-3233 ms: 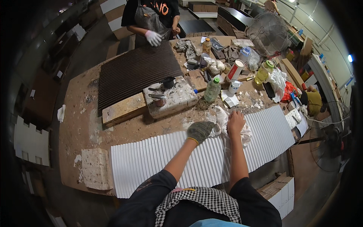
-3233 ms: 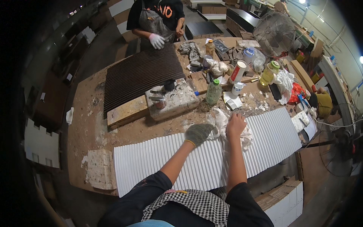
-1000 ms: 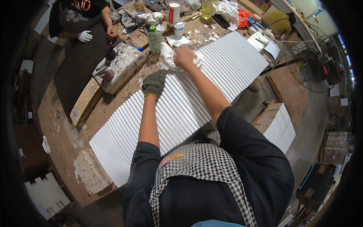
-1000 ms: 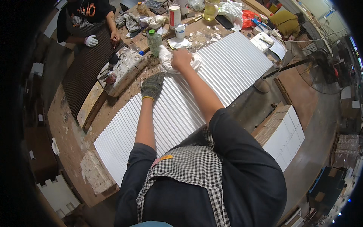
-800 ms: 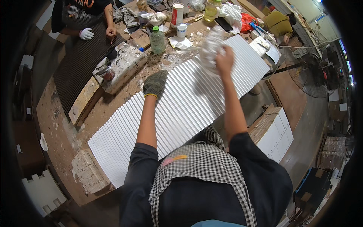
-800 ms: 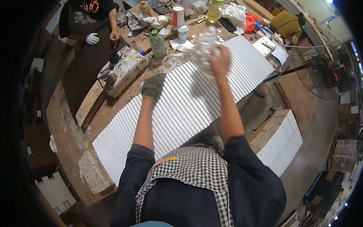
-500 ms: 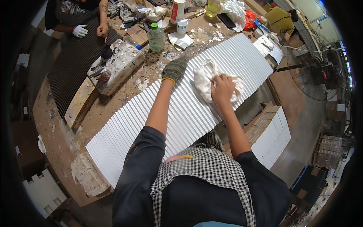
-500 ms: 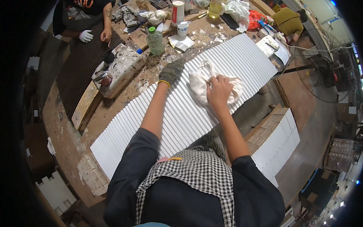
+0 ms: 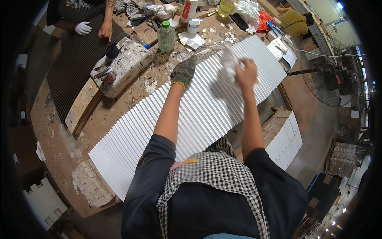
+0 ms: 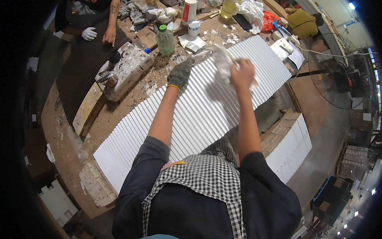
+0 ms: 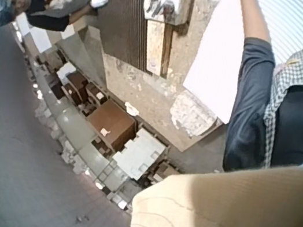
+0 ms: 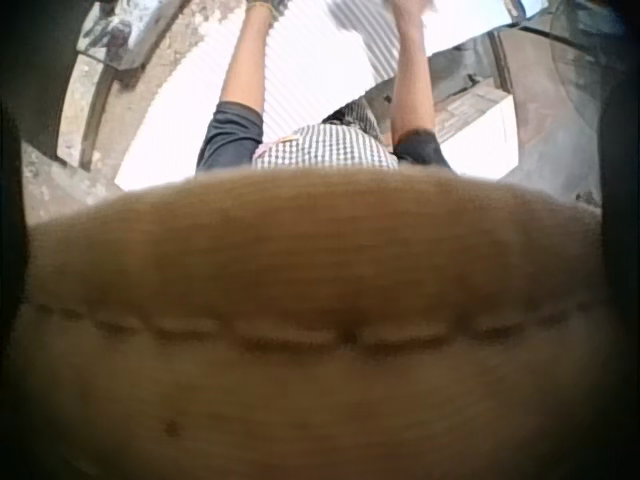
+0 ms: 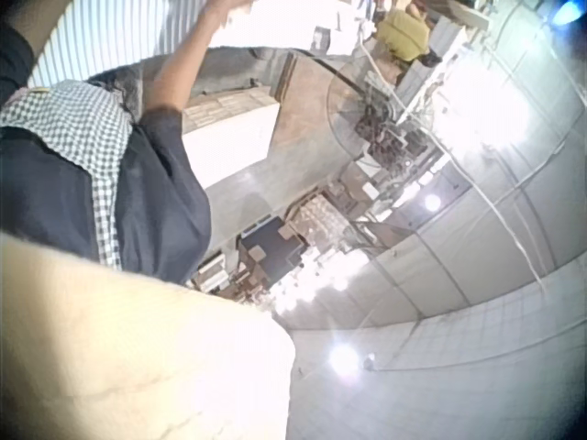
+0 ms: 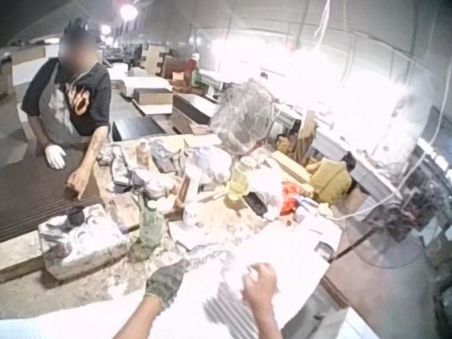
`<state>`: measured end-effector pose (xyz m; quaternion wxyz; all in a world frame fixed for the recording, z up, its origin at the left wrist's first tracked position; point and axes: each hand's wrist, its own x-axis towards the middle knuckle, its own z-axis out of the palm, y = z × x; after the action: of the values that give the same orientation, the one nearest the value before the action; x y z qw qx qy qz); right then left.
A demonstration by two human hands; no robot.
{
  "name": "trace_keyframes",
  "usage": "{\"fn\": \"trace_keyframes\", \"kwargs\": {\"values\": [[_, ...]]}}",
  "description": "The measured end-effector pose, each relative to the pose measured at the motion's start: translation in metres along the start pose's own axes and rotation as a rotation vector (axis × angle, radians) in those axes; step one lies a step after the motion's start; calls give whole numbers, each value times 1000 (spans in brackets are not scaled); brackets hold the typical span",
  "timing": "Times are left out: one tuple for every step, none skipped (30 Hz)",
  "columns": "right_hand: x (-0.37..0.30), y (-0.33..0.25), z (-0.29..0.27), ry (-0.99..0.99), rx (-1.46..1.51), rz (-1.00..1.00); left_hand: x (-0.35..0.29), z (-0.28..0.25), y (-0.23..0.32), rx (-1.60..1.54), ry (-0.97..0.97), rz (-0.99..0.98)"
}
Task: The person wipes a long white corrugated panel on a workbench using a white cloth. They repeatedly rub the surface, fold the cloth, and continue wiping along the length of the panel. Another person works on a dark panel nearby.
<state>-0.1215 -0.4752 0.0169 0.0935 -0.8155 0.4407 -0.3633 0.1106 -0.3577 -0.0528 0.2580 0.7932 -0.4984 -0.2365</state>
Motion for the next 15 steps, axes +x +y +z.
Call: {"fn": "trace_keyframes", "kwargs": {"values": [[-24,16,-23,-65,-97,21,-8,-10,21,-25,-84,-63],[-50,35,-32,-173,-192,21,-11,-17,32,-48,-158,-127],[-69,20,-38,-293,-212,-31,2,7,-2,164,-73,-24],[-84,9,-44,-224,-241,-10,-3,0,15,146,-105,-34],[-86,10,-41,-220,-293,2,-9,-9,30,129,-137,-47],[-84,9,-36,-214,-337,7,-15,-19,43,115,-158,-65],[-75,3,-22,-200,-347,2,-5,-10,27,141,-128,-42],[-62,-5,-4,-188,-356,-6,-1,2,13,137,-117,-59],[-50,-13,13,-222,-394,-12,-5,-3,21,138,-122,-63],[-35,-20,33,-209,-373,-32,-7,-9,27,139,-122,-66],[-18,-24,57,-227,-359,-26,-4,-8,23,194,-131,-20],[-1,-34,76,-251,-340,-16,0,-5,15,249,-144,24],[15,-37,96,-267,-326,6,2,-1,14,302,-165,81],[27,-46,105,-299,-344,-14,0,-1,17,310,-172,84],[34,-51,111,-321,-369,-63,1,-4,19,315,-166,83]]}}
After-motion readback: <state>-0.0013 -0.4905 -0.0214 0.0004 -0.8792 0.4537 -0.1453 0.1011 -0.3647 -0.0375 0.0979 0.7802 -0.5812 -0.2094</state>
